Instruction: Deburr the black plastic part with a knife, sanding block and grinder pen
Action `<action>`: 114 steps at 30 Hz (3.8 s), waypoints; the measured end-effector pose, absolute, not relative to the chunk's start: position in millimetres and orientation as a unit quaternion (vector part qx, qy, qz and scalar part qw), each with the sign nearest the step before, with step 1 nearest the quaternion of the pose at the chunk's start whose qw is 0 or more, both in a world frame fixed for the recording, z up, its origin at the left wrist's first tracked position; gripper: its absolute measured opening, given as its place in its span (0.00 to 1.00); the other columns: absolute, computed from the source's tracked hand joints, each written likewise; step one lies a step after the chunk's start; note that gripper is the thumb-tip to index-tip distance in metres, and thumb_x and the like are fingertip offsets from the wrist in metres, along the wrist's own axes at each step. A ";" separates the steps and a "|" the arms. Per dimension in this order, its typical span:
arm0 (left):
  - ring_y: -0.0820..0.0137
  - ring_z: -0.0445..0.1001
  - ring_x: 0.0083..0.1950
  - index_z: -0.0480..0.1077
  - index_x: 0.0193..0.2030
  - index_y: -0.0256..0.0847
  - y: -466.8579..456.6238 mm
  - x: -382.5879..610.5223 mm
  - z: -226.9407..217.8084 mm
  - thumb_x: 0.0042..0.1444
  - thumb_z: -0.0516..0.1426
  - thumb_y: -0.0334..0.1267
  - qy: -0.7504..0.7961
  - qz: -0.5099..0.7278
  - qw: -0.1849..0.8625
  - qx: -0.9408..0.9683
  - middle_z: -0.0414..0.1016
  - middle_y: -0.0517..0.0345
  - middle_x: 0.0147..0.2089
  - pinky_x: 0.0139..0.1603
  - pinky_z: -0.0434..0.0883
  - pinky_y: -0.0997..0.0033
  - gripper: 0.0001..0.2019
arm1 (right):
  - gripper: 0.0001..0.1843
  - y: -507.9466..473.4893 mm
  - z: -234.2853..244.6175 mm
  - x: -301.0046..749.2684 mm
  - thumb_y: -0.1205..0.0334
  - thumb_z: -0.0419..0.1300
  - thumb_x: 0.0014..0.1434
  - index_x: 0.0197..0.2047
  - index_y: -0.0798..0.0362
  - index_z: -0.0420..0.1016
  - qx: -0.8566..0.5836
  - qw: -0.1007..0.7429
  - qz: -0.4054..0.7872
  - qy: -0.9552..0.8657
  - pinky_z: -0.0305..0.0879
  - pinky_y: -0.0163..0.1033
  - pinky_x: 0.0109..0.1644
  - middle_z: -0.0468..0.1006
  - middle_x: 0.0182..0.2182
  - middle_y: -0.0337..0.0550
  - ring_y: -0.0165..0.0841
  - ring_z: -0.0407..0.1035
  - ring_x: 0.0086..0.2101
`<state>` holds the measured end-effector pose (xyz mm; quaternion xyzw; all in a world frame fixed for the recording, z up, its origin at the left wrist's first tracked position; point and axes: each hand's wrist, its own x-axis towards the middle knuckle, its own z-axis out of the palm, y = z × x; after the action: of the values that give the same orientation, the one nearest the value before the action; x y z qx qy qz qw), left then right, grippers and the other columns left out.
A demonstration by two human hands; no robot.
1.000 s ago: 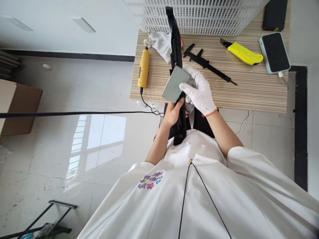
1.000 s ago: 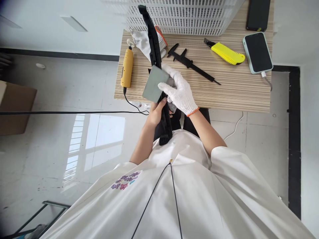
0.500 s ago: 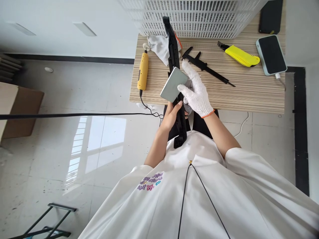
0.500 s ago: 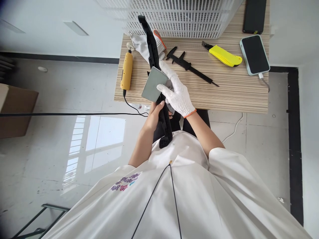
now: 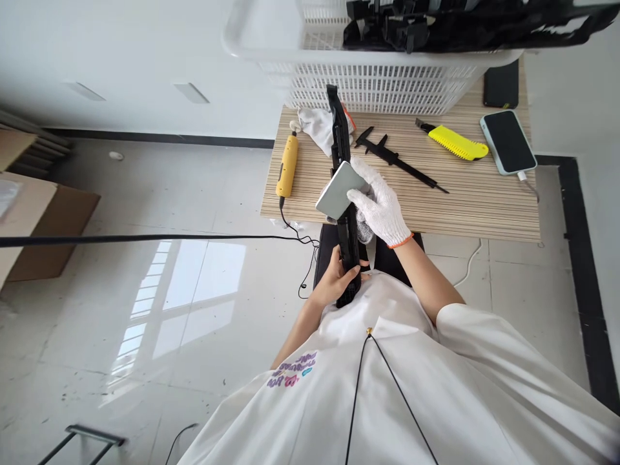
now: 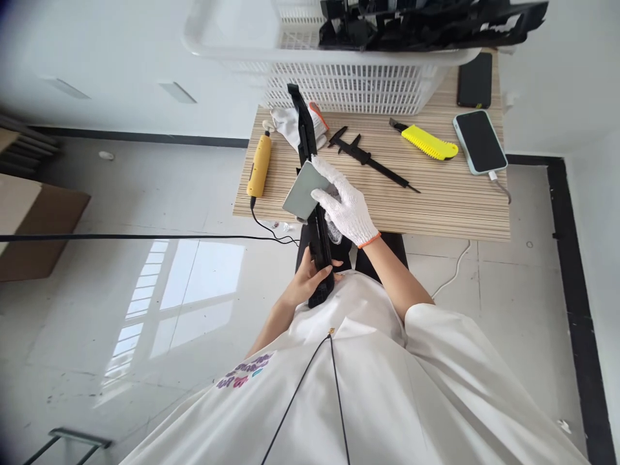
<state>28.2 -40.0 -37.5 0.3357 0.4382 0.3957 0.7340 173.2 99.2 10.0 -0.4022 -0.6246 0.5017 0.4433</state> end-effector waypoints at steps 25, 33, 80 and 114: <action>0.69 0.81 0.32 0.50 0.50 0.48 -40.3 49.2 -30.6 0.64 0.60 0.49 0.426 0.524 0.640 0.366 0.75 0.60 0.41 0.28 0.80 0.69 0.21 | 0.37 96.9 27.9 194.1 0.53 0.69 0.51 0.64 0.42 0.68 -0.411 0.574 0.595 -0.383 0.48 0.28 0.13 0.78 0.34 0.35 0.20 0.61 0.16; 0.67 0.77 0.48 0.54 0.55 0.50 -1.4 40.3 3.4 0.64 0.61 0.49 0.382 0.492 0.684 0.380 0.71 0.59 0.48 0.43 0.81 0.61 0.21 | 0.21 101.2 18.9 195.9 0.46 0.68 0.54 0.29 0.49 0.62 -0.395 0.608 0.592 -0.351 0.44 0.29 0.14 0.59 0.20 0.29 0.20 0.46 0.15; 0.79 0.63 0.16 0.72 0.49 0.36 52.9 32.5 2.6 0.56 0.59 0.52 0.324 0.443 0.788 0.278 0.71 0.58 0.31 0.15 0.53 0.78 0.22 | 0.40 96.8 37.1 197.2 0.46 0.63 0.58 0.71 0.43 0.57 -0.392 0.467 0.642 -0.465 0.52 0.29 0.10 0.82 0.37 0.37 0.23 0.64 0.13; 0.76 0.64 0.16 0.75 0.42 0.36 67.3 37.0 12.7 0.62 0.57 0.55 0.409 0.409 0.759 0.297 0.74 0.54 0.27 0.14 0.59 0.77 0.21 | 0.30 99.5 34.0 189.7 0.35 0.62 0.57 0.52 0.47 0.66 -0.441 0.443 0.639 -0.450 0.54 0.29 0.13 0.73 0.23 0.32 0.26 0.64 0.15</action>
<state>37.0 67.3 12.7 0.2967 0.4093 0.4095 0.7595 189.7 99.5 34.0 -0.4405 -0.4496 0.6385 0.4428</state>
